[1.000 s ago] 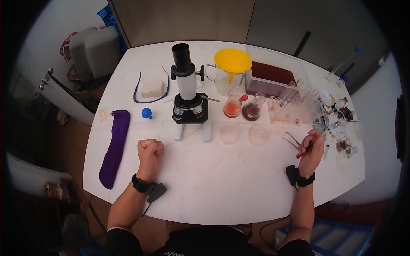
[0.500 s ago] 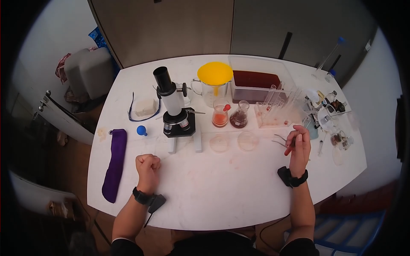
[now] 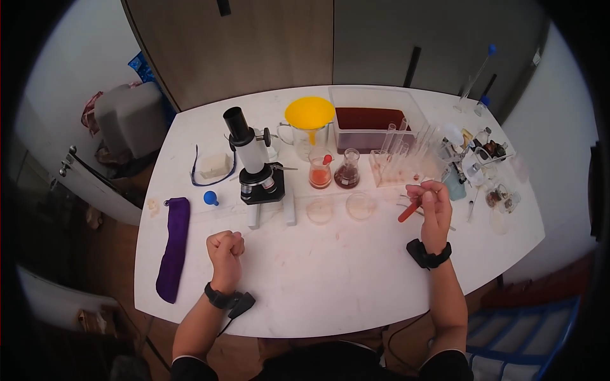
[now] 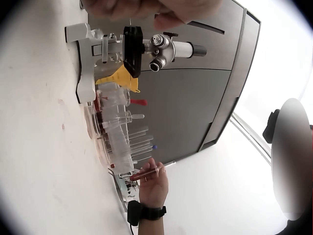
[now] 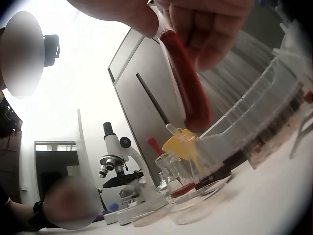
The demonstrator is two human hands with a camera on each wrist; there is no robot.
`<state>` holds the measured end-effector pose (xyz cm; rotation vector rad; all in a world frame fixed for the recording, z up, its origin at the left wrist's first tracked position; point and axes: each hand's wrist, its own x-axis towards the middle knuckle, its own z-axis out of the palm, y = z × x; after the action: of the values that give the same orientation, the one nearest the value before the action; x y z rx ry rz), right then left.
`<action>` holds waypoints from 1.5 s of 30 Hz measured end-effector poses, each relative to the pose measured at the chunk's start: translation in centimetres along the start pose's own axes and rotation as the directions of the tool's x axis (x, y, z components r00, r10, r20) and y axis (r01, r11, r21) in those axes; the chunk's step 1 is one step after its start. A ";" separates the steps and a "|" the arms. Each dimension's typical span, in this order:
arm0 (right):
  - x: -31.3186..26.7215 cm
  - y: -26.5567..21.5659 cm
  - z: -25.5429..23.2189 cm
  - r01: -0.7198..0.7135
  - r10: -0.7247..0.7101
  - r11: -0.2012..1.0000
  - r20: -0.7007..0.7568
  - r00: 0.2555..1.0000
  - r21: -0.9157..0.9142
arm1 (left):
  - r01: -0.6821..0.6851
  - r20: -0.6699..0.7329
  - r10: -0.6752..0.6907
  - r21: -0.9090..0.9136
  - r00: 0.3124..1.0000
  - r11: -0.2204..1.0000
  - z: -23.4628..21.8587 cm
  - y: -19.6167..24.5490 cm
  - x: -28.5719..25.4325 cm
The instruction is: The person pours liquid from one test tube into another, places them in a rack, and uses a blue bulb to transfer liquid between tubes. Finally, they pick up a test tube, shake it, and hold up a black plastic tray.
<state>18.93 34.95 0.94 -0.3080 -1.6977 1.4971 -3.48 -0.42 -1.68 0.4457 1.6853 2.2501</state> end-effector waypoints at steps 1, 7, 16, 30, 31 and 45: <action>0.4 -0.4 0.2 0.010 -0.010 1.000 0.014 1.000 -0.003 | -0.003 0.005 0.003 -0.010 1.000 1.000 0.3 -0.1 0.0; 0.3 -3.1 2.4 0.012 -0.012 1.000 0.099 0.995 0.008 | 0.029 0.054 -0.026 -0.069 0.998 0.997 3.4 1.0 -0.1; -0.6 -4.4 9.4 0.023 -0.045 0.997 0.322 0.946 0.071 | 0.050 0.225 -0.031 -0.081 0.974 0.995 8.3 1.1 -1.9; -2.1 -4.4 12.7 -0.007 -0.010 0.999 0.510 0.860 0.032 | -0.201 0.583 0.074 0.157 0.809 0.967 10.1 0.2 -3.1; -1.9 -4.3 12.7 0.010 -0.013 1.000 0.511 0.859 0.008 | -0.207 0.586 0.076 0.160 0.807 0.965 10.2 0.3 -3.1; -0.2 -4.4 14.3 -0.062 0.022 0.997 0.624 0.781 0.043 | -0.257 0.522 0.097 0.245 0.848 0.935 9.5 1.8 -2.0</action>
<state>10.35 23.59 5.68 0.2251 -2.1544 1.8074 2.17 6.56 2.40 1.1979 1.7487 1.7515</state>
